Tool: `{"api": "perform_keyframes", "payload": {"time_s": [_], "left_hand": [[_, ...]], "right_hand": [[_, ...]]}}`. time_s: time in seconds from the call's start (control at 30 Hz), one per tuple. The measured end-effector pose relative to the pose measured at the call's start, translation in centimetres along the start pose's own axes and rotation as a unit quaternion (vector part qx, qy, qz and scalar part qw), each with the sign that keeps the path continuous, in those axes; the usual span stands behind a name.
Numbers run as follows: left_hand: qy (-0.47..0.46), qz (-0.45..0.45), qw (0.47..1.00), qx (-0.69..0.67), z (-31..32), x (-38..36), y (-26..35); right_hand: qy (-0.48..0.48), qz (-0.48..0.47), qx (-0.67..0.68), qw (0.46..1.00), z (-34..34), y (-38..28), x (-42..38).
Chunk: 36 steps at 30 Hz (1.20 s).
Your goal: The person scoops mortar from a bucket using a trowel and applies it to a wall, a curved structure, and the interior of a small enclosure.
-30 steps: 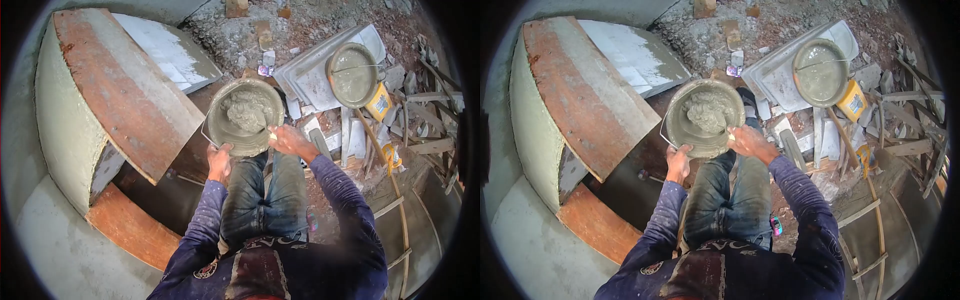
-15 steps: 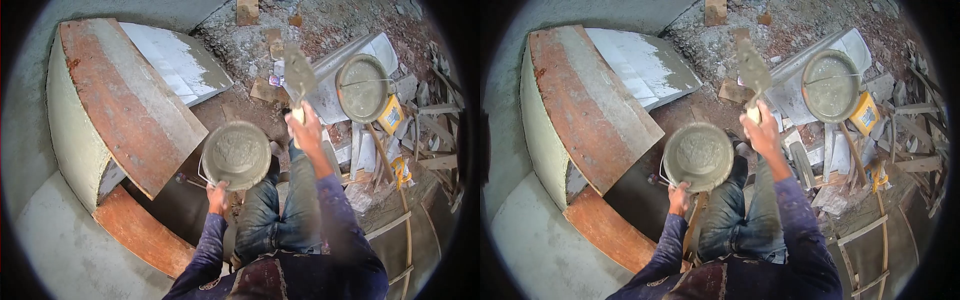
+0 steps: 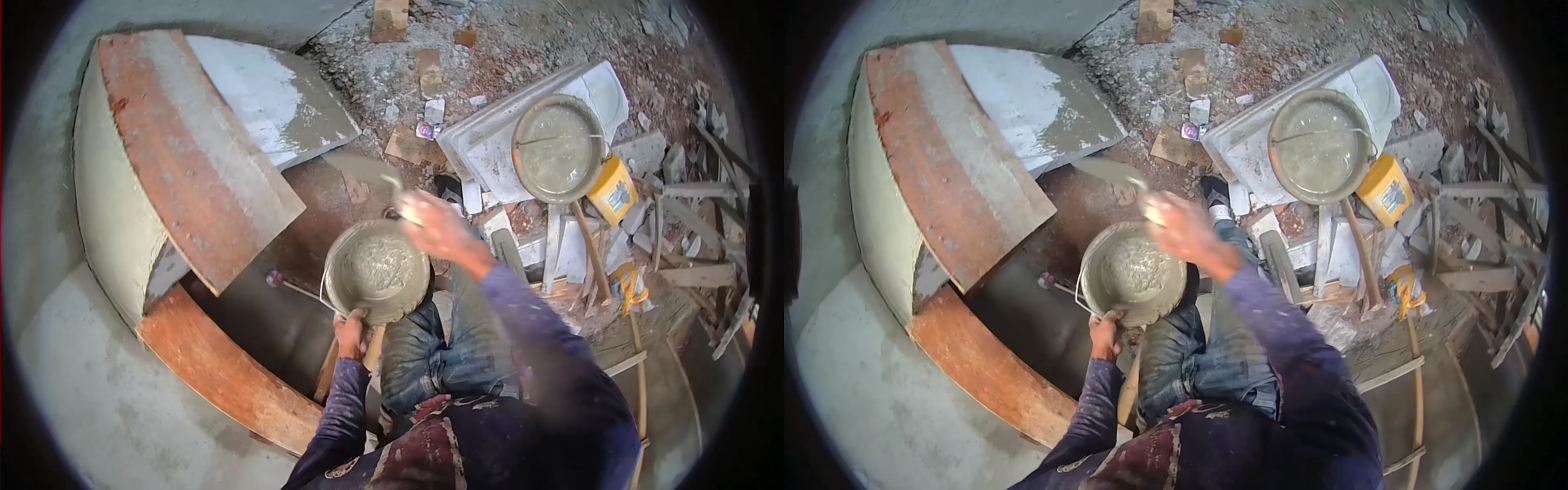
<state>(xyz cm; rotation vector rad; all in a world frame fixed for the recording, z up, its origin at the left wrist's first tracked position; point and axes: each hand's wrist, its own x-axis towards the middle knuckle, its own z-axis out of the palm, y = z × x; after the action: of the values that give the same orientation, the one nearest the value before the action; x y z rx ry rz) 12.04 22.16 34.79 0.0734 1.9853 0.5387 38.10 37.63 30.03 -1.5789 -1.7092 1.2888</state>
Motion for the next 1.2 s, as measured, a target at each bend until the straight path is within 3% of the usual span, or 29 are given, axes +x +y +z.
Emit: {"api": "perform_keyframes", "payload": {"time_s": [0.1,0.13,0.2,0.23,0.3,0.37,0.43,0.57,0.67,0.73,0.77,0.8,0.83,0.87,0.93,0.97,1.03,1.07,1.13,1.17,1.2], "left_hand": [[-0.026,0.051,0.998,0.02,2.7,-0.5,0.6],[-0.049,0.061,0.997,0.007,3.5,-0.1,0.6],[-0.076,0.099,0.992,-0.006,5.0,0.3,0.6],[-0.081,0.128,0.988,-0.009,6.2,0.2,0.8],[-0.107,0.115,0.987,-0.013,7.4,-0.5,1.8],[-0.131,0.124,0.984,-0.014,8.1,-0.7,3.7],[-0.12,0.14,0.983,0.02,8.1,-1.5,5.0],[-0.164,0.098,0.974,-0.123,9.2,-0.9,6.0],[-0.155,0.093,0.977,-0.112,8.6,-0.5,6.3],[-0.149,0.097,0.974,-0.143,8.9,0.1,6.7],[-0.149,0.105,0.973,-0.142,8.6,0.2,6.5],[-0.131,0.097,0.976,-0.146,8.2,0.6,6.4],[-0.113,0.087,0.979,-0.149,7.7,0.7,6.3],[-0.104,0.051,0.982,-0.146,7.1,0.1,6.6],[-0.111,0.059,0.984,-0.124,4.9,1.3,5.3],[-0.118,0.065,0.985,-0.105,3.9,1.4,4.5],[-0.095,0.054,0.988,-0.108,3.4,-1.4,5.8],[-0.07,0.047,0.993,-0.078,3.0,-2.3,6.0],[-0.044,0.045,0.997,-0.047,1.9,-3.5,6.2],[-0.036,0.036,0.998,-0.039,1.5,-4.1,6.2],[-0.03,0.025,0.999,-0.032,1.3,-4.6,5.8]], "right_hand": [[-0.248,0.05,-0.164,0.953,-6.6,1.3,-3.5],[-0.253,0.049,-0.165,0.952,-6.6,1.4,-3.6],[-0.372,0.091,-0.287,0.878,-5.2,2.7,-3.9],[-0.377,0.091,-0.291,0.875,-3.9,4.3,-3.9],[-0.187,-0.104,-0.129,0.968,-1.4,6.5,-5.2],[-0.197,-0.077,-0.138,0.968,-2.3,5.3,-4.9],[-0.32,0.105,-0.124,0.933,-5.9,1.5,-4.4],[-0.241,0.007,-0.162,0.957,-5.0,4.1,-5.2],[-0.197,-0.028,-0.132,0.971,-4.3,4.3,-5.1],[-0.081,-0.12,-0.109,0.983,-5.5,4.3,-4.4],[-0.076,-0.125,-0.108,0.983,-7.0,2.7,-3.6],[-0.153,0.036,0.091,0.983,-9.7,0.1,-2.6],[-0.222,0.194,0.284,0.912,-11.7,-1.8,-2.0],[-0.221,0.192,0.288,0.912,-12.8,-2.8,-1.9],[-0.081,0.174,0.513,0.837,-14.0,-3.5,-1.9],[-0.081,0.176,0.516,0.834,-13.7,-3.5,-1.7],[0.128,0.154,0.402,0.894,-12.3,-3.9,0.3],[0.221,0.217,0.364,0.878,-10.7,-5.2,1.9],[0.31,0.255,0.407,0.821,-4.9,-4.4,5.7],[0.389,0.171,0.221,0.878,-2.2,-5.2,7.7],[0.348,0.244,0.183,0.887,1.3,-5.4,9.3]]}}
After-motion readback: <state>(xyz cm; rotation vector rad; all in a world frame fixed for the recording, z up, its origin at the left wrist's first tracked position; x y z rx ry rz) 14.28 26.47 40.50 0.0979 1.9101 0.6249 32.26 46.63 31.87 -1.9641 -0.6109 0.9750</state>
